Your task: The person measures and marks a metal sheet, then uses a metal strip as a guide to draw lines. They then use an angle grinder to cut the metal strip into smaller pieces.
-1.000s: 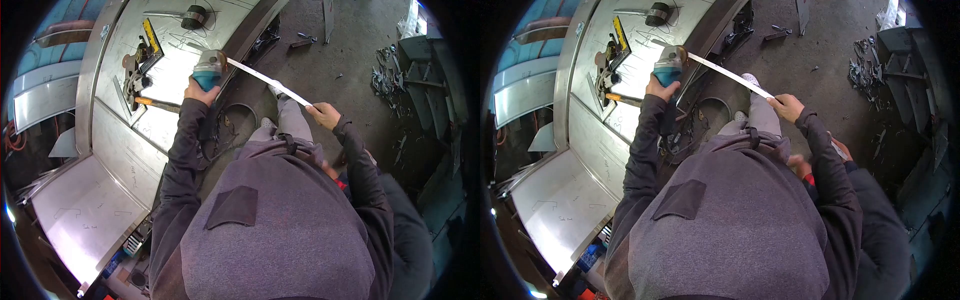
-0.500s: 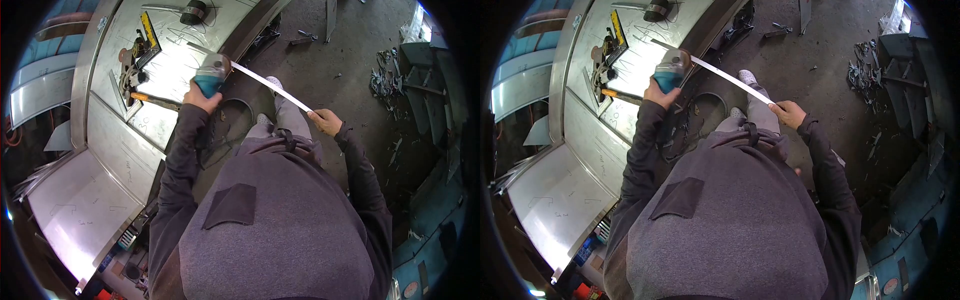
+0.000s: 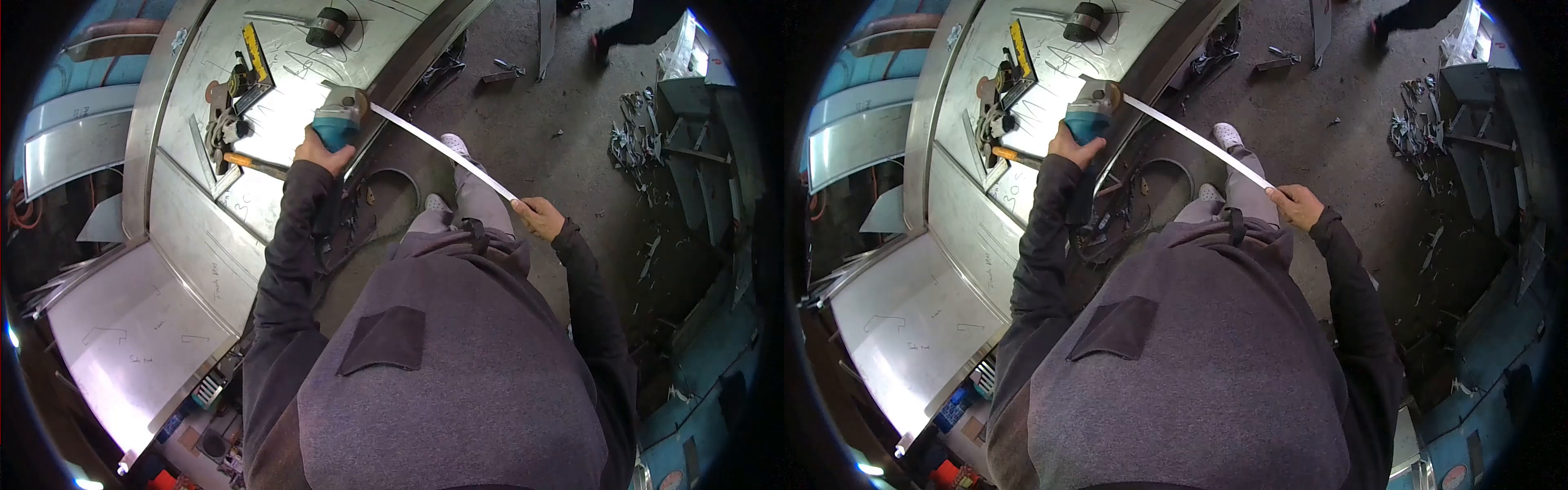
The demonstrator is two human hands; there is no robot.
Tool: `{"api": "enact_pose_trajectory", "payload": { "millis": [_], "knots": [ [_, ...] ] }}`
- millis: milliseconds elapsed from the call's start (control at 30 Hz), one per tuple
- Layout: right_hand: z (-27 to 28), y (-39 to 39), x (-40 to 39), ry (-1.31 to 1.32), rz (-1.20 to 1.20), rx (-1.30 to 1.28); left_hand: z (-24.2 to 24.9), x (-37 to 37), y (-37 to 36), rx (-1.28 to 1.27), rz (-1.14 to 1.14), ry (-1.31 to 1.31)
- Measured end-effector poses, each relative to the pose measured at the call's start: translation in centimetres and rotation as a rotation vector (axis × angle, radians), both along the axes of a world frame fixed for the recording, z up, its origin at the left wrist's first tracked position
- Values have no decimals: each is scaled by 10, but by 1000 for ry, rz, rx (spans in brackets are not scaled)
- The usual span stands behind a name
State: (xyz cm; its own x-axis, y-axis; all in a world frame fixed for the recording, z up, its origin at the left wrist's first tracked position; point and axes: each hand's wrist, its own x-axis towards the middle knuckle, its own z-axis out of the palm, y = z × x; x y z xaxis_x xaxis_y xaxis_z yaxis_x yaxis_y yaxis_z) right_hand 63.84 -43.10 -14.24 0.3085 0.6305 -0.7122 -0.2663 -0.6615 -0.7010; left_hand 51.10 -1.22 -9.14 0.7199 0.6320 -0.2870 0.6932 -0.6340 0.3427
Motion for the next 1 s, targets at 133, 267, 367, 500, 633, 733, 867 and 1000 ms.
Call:
{"api": "enact_pose_trajectory", "payload": {
  "millis": [133, 267, 367, 500, 633, 733, 867, 1000],
  "knots": [
    [-5, -2, 1, 57, -18, 24, -1, 6, 30, 22, 28, 7],
    [-8, -1, 0, 31, -16, 21, -3, 10, 43, 71, 125, 42],
    [-7, 0, 0, 17, -4, 20, 1, 6, 23, 32, 83, 69],
    [-8, 1, 0, 18, 11, 0, 23, -4, -32, -86, -83, 119],
    [-9, 1, -4, 12, 21, -22, 29, -8, -37, -90, -182, 128],
    [-10, 0, -7, 66, -36, -1, 18, -1, -1, -31, -16, 109],
    [-6, 1, -3, 83, -39, -5, 3, 10, 42, 37, 90, 99],
    [-8, 1, -2, 117, -58, -5, 6, 8, 32, 14, 98, 64]
  ]
}}
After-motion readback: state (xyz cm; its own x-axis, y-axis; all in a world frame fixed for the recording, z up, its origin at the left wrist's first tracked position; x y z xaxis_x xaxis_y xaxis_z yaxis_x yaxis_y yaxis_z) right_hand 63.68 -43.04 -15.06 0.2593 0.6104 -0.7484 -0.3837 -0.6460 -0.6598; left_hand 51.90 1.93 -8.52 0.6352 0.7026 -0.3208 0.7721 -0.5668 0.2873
